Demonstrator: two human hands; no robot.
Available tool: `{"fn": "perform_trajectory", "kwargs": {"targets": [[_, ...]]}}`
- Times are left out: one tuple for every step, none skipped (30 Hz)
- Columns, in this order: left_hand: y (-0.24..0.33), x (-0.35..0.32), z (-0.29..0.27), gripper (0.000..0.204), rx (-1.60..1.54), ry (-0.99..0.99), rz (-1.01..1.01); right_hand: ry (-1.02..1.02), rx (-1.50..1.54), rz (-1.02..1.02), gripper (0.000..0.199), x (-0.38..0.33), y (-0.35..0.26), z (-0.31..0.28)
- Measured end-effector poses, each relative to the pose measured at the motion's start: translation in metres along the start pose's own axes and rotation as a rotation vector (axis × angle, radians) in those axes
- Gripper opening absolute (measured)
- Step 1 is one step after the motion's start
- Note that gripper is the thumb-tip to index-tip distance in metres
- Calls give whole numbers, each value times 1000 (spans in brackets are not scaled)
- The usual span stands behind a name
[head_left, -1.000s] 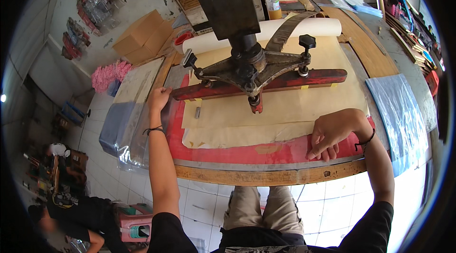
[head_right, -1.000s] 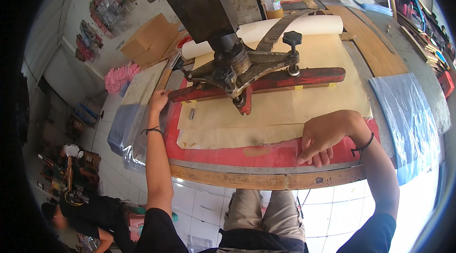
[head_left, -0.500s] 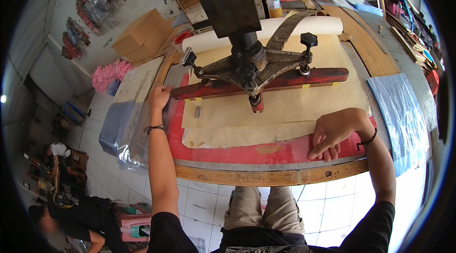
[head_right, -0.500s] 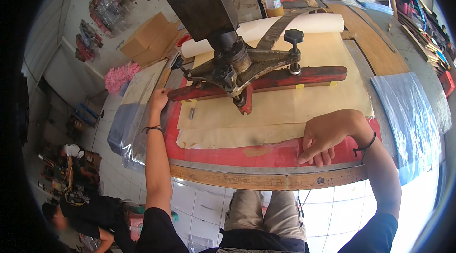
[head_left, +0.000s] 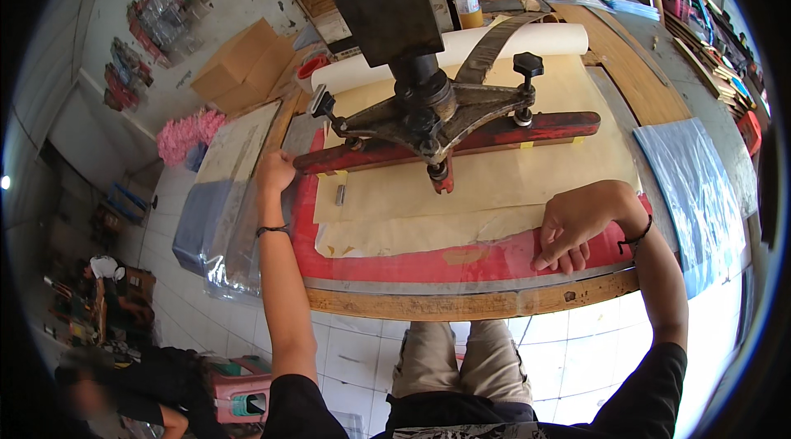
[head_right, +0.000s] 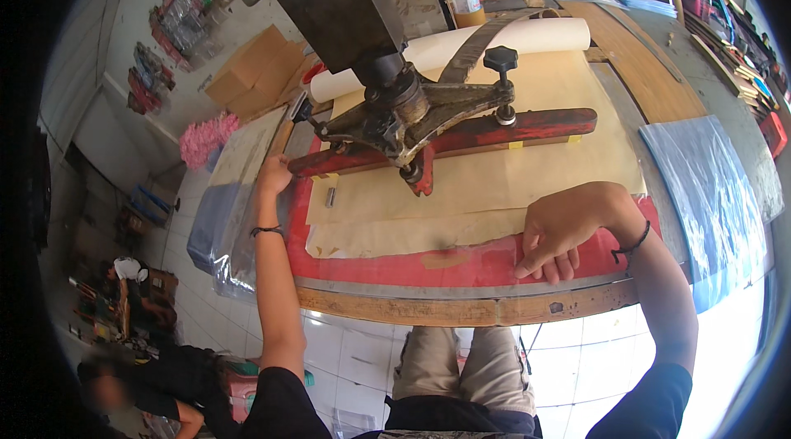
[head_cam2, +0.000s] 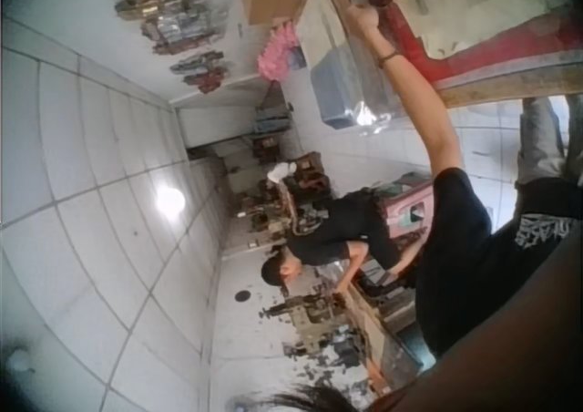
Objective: The person aligns a plastic bag on a machine platform and lowers the press by hand. They repeat this with another bag, checking the alignment each time.
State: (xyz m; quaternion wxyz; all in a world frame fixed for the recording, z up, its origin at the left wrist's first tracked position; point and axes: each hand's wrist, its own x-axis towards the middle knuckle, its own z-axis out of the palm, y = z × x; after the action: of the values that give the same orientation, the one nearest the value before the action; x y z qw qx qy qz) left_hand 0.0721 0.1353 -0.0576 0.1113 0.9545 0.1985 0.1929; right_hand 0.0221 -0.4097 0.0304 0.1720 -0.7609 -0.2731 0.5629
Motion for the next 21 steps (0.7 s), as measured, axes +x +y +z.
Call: {"fn": "perform_trajectory", "kwargs": {"targets": [[4,-3,-3,31,33,-41,27,7,-10,4,50,0,1,1],[9,-5,-6,28,65,-83,54,14,-20,7,50,1,1,1],[13,-9,-9,28,65,-86,57,15,-16,8,50,1,2,1],[15,-13,-13,26,72,-83,76,15,-18,3,49,1,2,1],[17,-16,-15,24,79,-82,95,14,-20,-2,49,2,2,1],[18,-16,-13,24,81,-83,93,11,-20,-3,49,2,2,1],[17,-16,-12,25,109,-112,79,15,-18,-9,49,1,1,2],[16,-17,-9,26,138,-142,63,18,-16,-15,49,1,1,2],[16,-21,-3,26,143,-142,54,10,-21,-20,49,1,1,2],[17,-25,7,29,184,-21,38,14,-18,-11,48,0,2,3],[19,-27,17,33,220,99,26,21,-14,3,48,-2,2,3],[20,-27,25,33,222,101,20,18,-18,2,48,-4,3,4],[19,-26,29,35,197,104,14,26,-10,11,48,-2,3,4],[18,-24,31,38,170,107,8,33,-1,22,47,-1,2,3],[17,-21,33,42,172,91,-1,26,-10,16,47,0,1,1],[6,-19,34,42,188,92,-23,31,-18,3,47,3,-4,-1],[-5,-18,37,46,238,178,72,35,-28,-7,46,3,-7,-1],[-17,-15,37,50,290,262,167,13,-47,-15,46,1,-11,1],[-6,-11,35,50,287,247,147,41,-26,23,44,-2,-9,3],[15,-3,24,54,277,21,97,74,-9,59,43,-1,-6,2],[26,1,18,58,259,-193,49,71,21,66,39,0,-1,2]]}}
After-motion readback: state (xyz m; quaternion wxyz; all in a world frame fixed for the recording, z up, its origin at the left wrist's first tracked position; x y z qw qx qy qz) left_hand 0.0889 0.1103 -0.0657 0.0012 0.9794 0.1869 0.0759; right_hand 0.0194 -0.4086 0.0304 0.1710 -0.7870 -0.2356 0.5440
